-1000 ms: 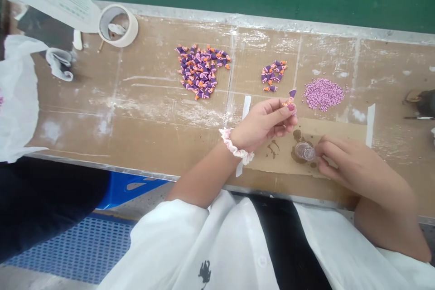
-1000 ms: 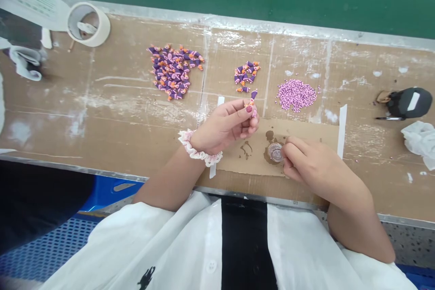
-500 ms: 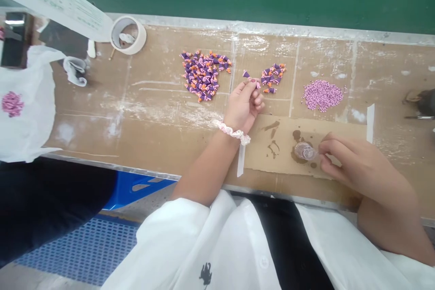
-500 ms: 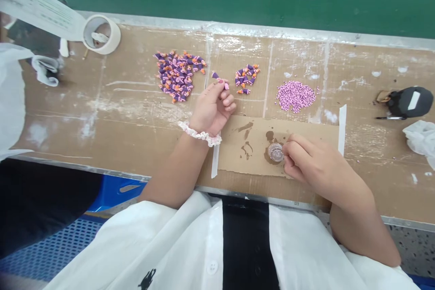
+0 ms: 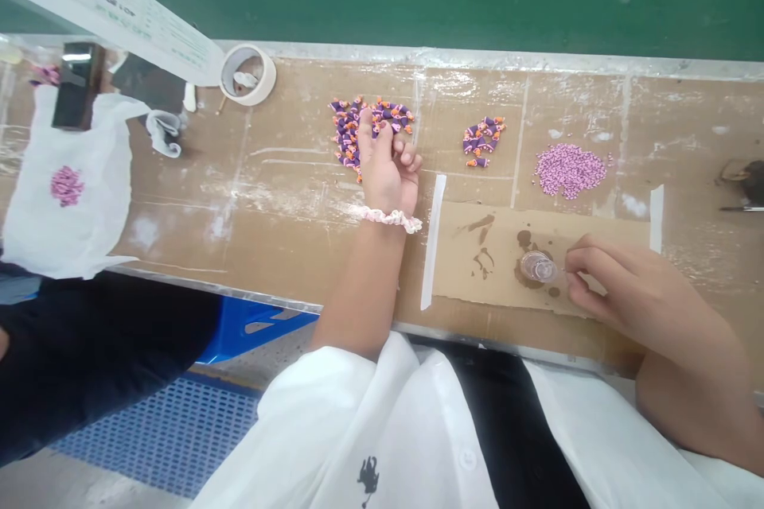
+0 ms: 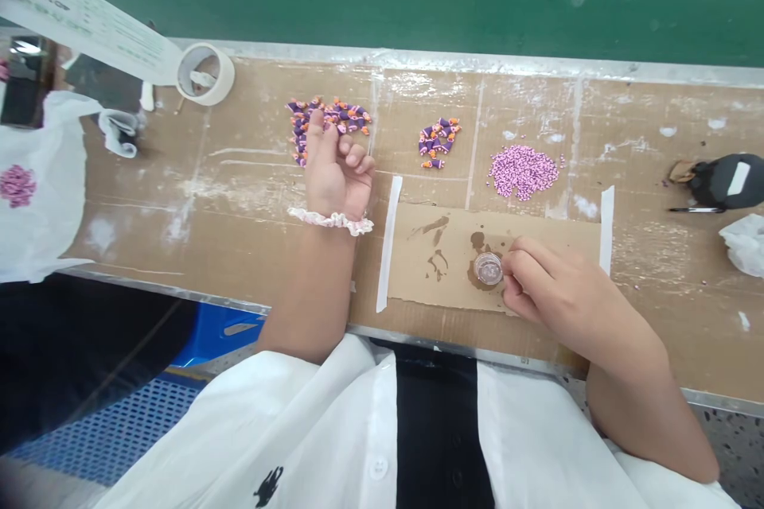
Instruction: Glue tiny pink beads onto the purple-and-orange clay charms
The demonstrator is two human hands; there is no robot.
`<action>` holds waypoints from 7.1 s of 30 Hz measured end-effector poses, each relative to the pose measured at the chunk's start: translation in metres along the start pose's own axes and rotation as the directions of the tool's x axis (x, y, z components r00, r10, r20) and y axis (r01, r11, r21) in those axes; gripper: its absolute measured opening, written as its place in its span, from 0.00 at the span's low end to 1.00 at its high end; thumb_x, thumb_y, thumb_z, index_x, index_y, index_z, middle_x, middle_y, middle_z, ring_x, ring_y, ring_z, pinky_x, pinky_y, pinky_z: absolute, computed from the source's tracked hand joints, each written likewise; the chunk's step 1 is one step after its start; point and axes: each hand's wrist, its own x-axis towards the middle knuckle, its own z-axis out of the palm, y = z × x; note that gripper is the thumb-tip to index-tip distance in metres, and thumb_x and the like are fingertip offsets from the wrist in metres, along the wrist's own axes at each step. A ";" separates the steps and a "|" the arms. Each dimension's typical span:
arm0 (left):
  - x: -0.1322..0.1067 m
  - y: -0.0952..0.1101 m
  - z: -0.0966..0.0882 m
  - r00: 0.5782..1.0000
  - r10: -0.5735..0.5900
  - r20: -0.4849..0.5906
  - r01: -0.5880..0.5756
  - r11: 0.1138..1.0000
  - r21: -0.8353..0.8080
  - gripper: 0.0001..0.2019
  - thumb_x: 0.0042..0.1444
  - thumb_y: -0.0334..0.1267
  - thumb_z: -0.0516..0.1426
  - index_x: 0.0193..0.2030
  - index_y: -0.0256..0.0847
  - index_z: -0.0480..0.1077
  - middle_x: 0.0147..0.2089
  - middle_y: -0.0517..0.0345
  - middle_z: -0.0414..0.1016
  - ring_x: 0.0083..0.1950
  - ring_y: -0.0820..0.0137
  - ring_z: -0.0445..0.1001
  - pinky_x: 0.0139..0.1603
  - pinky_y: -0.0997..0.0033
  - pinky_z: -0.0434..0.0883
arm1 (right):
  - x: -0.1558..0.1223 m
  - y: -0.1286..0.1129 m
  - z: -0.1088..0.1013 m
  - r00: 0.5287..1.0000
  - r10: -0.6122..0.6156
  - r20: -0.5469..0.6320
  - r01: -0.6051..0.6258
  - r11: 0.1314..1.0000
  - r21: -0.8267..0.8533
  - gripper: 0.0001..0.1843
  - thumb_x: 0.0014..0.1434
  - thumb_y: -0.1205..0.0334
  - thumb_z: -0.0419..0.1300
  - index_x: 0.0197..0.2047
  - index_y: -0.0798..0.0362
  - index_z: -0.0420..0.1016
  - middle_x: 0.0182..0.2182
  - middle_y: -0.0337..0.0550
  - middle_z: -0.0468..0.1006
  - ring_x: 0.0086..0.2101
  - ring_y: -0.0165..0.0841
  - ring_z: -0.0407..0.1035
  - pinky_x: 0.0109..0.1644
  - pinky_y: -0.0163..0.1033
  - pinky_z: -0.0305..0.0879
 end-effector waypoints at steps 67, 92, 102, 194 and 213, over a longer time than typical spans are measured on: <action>-0.110 -0.041 0.010 0.304 -0.608 0.733 0.415 0.777 0.473 0.14 0.59 0.46 0.59 0.37 0.41 0.58 0.30 0.65 0.59 0.27 0.79 0.52 0.26 0.78 0.53 | 0.011 -0.034 0.003 0.882 0.440 -0.170 -0.280 0.779 0.560 0.08 0.55 0.74 0.56 0.30 0.50 0.65 0.24 0.37 0.68 0.24 0.29 0.64 0.25 0.35 0.59; -0.033 -0.046 0.013 0.794 -0.048 0.606 -0.341 0.791 0.509 0.26 0.62 0.37 0.56 0.65 0.48 0.55 0.55 0.49 0.71 0.39 0.72 0.74 0.34 0.75 0.71 | 0.006 0.049 0.032 0.827 0.506 -0.246 -0.512 0.858 0.043 0.05 0.61 0.67 0.58 0.38 0.50 0.74 0.35 0.42 0.78 0.31 0.34 0.71 0.35 0.40 0.68; -0.060 -0.037 0.003 0.770 -0.082 0.633 -0.372 0.749 0.549 0.18 0.59 0.33 0.54 0.56 0.44 0.58 0.51 0.51 0.68 0.39 0.75 0.72 0.37 0.74 0.72 | 0.009 0.055 0.046 0.827 0.470 -0.309 -0.505 0.862 -0.041 0.05 0.63 0.63 0.58 0.34 0.49 0.74 0.34 0.42 0.78 0.35 0.38 0.72 0.36 0.41 0.67; -0.112 -0.036 0.010 0.372 -0.248 0.894 -0.186 0.924 0.333 0.07 0.60 0.34 0.55 0.31 0.39 0.64 0.29 0.60 0.66 0.30 0.76 0.65 0.36 0.74 0.67 | 0.022 -0.011 0.021 0.901 0.403 -0.162 0.141 0.081 0.987 0.14 0.66 0.55 0.54 0.29 0.49 0.59 0.24 0.33 0.51 0.16 0.24 0.46 0.12 0.31 0.45; -0.110 -0.035 0.006 0.424 -0.309 0.852 -0.096 0.920 0.381 0.06 0.61 0.35 0.55 0.34 0.38 0.64 0.31 0.61 0.64 0.31 0.78 0.62 0.34 0.76 0.63 | 0.021 -0.003 0.009 0.950 0.283 -0.129 0.188 -0.192 0.963 0.17 0.57 0.58 0.56 0.26 0.50 0.50 0.21 0.31 0.52 0.17 0.25 0.46 0.16 0.32 0.49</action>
